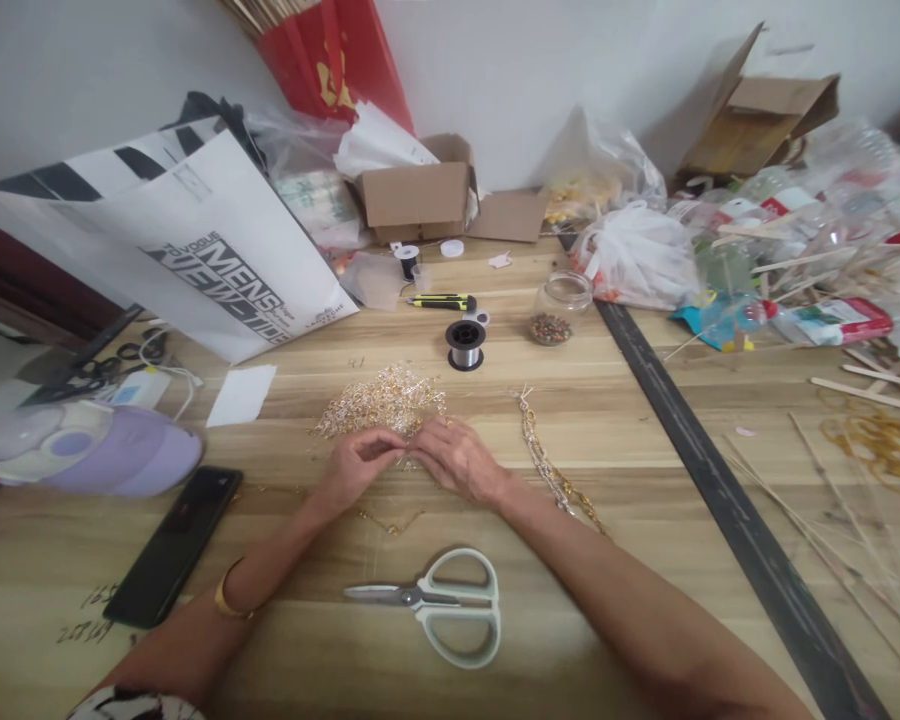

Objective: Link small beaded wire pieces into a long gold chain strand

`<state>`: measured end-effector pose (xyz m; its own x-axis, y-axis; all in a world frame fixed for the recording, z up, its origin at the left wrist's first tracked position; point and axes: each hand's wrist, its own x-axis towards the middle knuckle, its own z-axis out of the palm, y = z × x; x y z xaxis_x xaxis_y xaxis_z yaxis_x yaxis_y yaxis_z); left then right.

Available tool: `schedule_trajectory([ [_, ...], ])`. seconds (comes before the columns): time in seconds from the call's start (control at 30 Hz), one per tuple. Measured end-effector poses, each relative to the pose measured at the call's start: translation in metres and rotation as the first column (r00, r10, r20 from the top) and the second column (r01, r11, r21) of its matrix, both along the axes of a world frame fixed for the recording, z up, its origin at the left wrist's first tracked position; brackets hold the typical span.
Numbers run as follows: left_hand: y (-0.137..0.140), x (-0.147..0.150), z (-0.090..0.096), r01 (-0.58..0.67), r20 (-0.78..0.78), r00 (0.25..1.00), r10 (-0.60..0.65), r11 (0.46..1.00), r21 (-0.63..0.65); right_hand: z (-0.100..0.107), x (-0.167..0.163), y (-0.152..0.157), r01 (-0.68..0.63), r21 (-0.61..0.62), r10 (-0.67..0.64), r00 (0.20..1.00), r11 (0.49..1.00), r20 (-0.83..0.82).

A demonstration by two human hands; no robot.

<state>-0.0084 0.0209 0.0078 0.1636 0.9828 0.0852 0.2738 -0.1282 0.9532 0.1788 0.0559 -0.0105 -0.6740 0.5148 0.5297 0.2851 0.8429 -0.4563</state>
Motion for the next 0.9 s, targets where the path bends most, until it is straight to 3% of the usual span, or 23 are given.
schedule_trajectory([
  [0.3, -0.0028, 0.0026, 0.0019, -0.025, -0.111, 0.993, 0.044, 0.986, 0.166, 0.0045, -0.0002, -0.0014, 0.001, 0.01, -0.001, 1.0, 1.0, 0.007],
  [0.7, -0.0023, 0.0, 0.0018, 0.044, -0.308, 0.951, 0.028, 0.974, 0.223, -0.001, 0.0013, 0.0034, -0.013, -0.014, 0.013, 1.0, 1.0, 0.014],
  [0.9, -0.004, 0.0008, 0.0062, 0.113, -0.348, 0.937, -0.025, 0.966, 0.234, -0.0016, 0.0015, 0.006, 0.064, -0.063, -0.067, 0.997, 0.996, -0.034],
])
